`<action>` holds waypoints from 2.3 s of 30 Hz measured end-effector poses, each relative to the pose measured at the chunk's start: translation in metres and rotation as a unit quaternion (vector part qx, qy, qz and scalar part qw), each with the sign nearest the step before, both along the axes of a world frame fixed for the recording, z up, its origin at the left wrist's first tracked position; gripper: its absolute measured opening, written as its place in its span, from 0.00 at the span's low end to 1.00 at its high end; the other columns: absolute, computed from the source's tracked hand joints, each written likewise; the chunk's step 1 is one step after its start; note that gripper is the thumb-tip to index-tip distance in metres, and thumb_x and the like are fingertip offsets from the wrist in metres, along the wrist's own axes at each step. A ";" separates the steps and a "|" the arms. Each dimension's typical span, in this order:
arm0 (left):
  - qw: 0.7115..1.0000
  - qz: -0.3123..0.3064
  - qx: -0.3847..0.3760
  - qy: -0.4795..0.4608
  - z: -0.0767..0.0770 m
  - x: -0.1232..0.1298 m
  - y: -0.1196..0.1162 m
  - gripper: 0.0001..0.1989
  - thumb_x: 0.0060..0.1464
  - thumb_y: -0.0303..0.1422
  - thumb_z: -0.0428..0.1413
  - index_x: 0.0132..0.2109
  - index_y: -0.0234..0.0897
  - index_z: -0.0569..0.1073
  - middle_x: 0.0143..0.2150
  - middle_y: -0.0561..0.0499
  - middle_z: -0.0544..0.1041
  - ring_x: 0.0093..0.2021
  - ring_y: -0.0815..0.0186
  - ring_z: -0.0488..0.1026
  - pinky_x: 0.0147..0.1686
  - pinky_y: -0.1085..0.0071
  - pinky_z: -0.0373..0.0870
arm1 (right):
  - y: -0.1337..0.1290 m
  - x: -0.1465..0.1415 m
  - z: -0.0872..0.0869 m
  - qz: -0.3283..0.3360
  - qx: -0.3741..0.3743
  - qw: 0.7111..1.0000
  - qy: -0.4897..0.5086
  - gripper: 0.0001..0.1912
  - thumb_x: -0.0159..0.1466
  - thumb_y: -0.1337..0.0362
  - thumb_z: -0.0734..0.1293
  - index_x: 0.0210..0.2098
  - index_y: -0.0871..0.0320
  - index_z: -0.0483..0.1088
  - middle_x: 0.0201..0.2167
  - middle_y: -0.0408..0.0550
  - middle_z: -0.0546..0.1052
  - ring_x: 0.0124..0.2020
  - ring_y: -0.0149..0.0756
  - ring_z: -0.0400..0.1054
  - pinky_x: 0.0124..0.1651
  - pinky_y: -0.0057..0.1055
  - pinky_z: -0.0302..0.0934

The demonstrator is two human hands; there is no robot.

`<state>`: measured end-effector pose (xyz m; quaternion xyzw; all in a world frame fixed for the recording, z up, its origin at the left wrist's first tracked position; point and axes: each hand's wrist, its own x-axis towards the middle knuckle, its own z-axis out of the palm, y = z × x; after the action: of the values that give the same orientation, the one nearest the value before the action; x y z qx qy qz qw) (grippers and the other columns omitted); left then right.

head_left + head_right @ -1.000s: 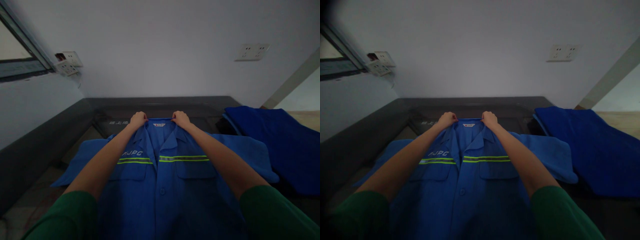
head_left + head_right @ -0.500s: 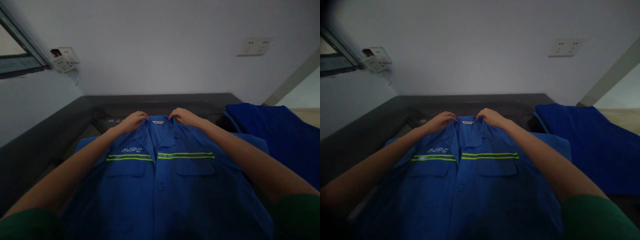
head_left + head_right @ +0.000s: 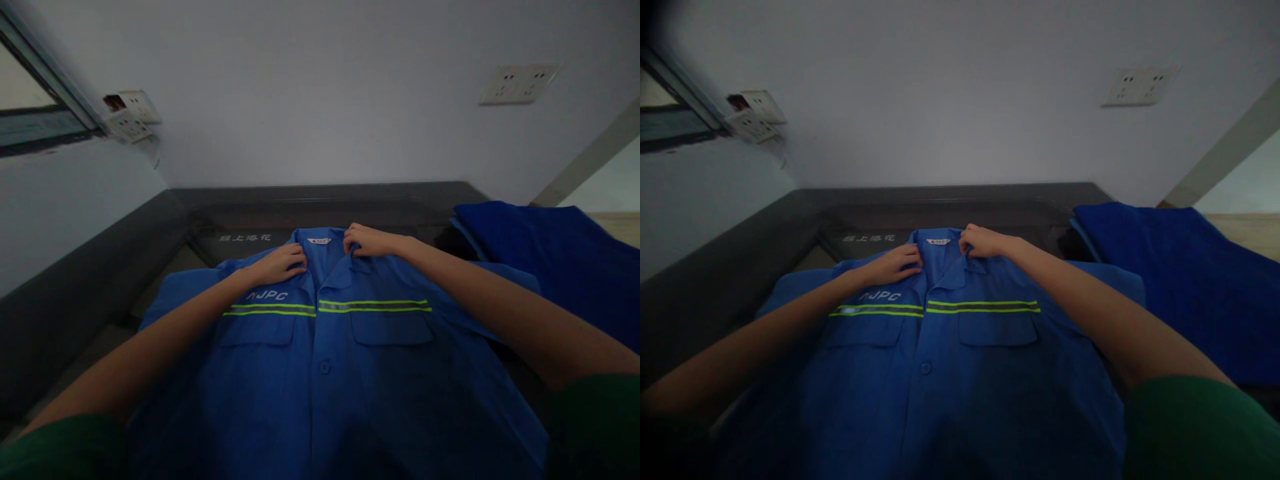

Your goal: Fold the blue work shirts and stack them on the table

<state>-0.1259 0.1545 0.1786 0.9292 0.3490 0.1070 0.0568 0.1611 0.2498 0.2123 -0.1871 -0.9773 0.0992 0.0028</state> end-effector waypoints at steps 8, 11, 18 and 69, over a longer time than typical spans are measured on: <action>0.999 0.041 0.018 0.017 0.001 0.019 0.004 0.11 0.63 0.37 0.49 0.39 0.36 0.73 0.38 0.47 0.73 0.41 0.61 0.70 0.44 0.63 0.66 | -0.001 -0.001 0.024 -0.035 -0.060 0.996 0.060 0.12 0.56 0.73 0.66 0.38 0.59 0.76 0.39 0.48 0.78 0.43 0.38 0.69 0.50 0.35 0.59; 0.999 0.018 0.006 -0.033 0.002 0.023 -0.005 0.09 0.62 0.35 0.51 0.42 0.37 0.73 0.43 0.47 0.74 0.46 0.61 0.69 0.49 0.62 0.65 | -0.012 -0.005 0.014 -0.016 -0.041 0.999 0.021 0.15 0.54 0.77 0.66 0.39 0.59 0.76 0.40 0.48 0.78 0.45 0.40 0.68 0.53 0.38 0.58; 0.992 -0.024 -0.063 -0.111 0.001 0.020 -0.029 0.12 0.60 0.38 0.54 0.48 0.40 0.74 0.51 0.46 0.72 0.54 0.61 0.67 0.59 0.58 0.58 | -0.054 -0.025 -0.001 0.061 -0.055 0.994 0.068 0.13 0.62 0.68 0.66 0.45 0.55 0.75 0.47 0.47 0.77 0.51 0.40 0.66 0.59 0.43 0.51; 0.983 0.182 -0.023 0.003 -0.034 0.080 -0.058 0.26 0.66 0.41 0.39 0.68 0.41 0.54 0.69 0.45 0.55 0.70 0.58 0.49 0.66 0.50 0.46 | -0.022 0.027 -0.047 -0.432 0.065 0.898 0.049 0.18 0.70 0.54 0.55 0.42 0.56 0.72 0.40 0.55 0.78 0.42 0.43 0.72 0.40 0.33 0.61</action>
<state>-0.0456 0.0965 0.1447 0.8488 0.5151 0.1051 0.0565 0.1878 0.2279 0.1654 -0.5852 -0.8033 0.0333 0.1055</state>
